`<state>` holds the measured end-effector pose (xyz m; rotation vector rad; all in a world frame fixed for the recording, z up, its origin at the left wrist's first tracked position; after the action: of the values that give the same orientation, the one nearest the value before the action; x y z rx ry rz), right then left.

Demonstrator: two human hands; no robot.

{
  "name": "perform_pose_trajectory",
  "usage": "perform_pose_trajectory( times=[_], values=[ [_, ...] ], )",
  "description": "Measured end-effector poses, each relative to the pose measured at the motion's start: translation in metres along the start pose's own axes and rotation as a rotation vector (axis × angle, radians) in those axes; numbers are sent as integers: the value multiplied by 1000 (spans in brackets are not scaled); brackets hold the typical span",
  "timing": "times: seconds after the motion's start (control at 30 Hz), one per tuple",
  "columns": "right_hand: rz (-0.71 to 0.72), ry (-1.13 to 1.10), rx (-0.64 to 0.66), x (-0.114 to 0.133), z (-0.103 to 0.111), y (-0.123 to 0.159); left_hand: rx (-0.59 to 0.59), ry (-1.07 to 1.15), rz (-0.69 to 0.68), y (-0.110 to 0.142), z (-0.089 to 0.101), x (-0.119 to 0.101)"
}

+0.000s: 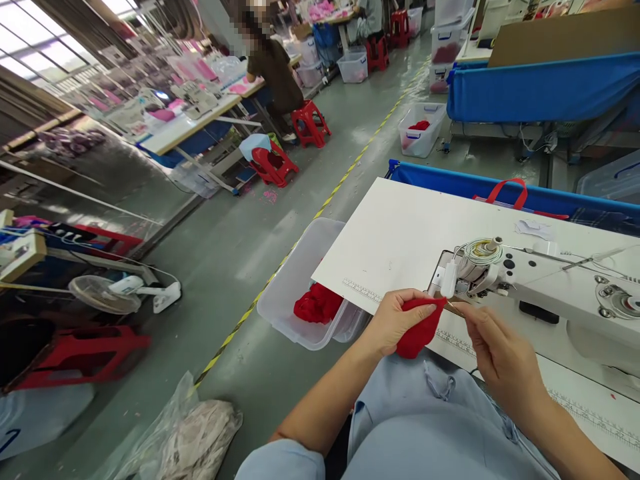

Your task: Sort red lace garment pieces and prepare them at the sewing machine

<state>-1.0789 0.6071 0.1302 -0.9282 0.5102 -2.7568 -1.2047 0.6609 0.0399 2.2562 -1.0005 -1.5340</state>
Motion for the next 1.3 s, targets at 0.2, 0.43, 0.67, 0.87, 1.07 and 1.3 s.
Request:
perform_pose_trajectory(
  times=[0.2, 0.43, 0.67, 0.87, 1.07, 1.3],
  values=[
    [154, 294, 5, 16, -8, 4, 17, -16, -12, 1, -6, -3],
    [160, 365, -2, 17, -7, 6, 28, -68, -59, 3, -6, -5],
    [150, 276, -26, 18, -5, 4, 35, -176, -124, 5, -5, -8],
    [28, -92, 10, 8, -6, 0, 47, -129, -103, 5, -5, -8],
    [-282, -491, 179, -14, -24, 1, 77, -54, -1, 3, -7, 0],
    [-69, -312, 94, -3, -13, 1, 82, -17, 34, 3, -8, 1]
  ],
)
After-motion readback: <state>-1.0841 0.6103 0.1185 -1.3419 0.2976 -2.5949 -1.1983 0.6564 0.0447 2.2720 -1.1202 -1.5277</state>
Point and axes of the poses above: each hand's wrist, its own y-axis away from the middle knuckle, its own z-axis out of the back of the hand, x = y × z, the point moved 10 cm from there along -y, towards the middle knuckle, and after that the axes turned 2 degrees about y, right-handed, at the moved point
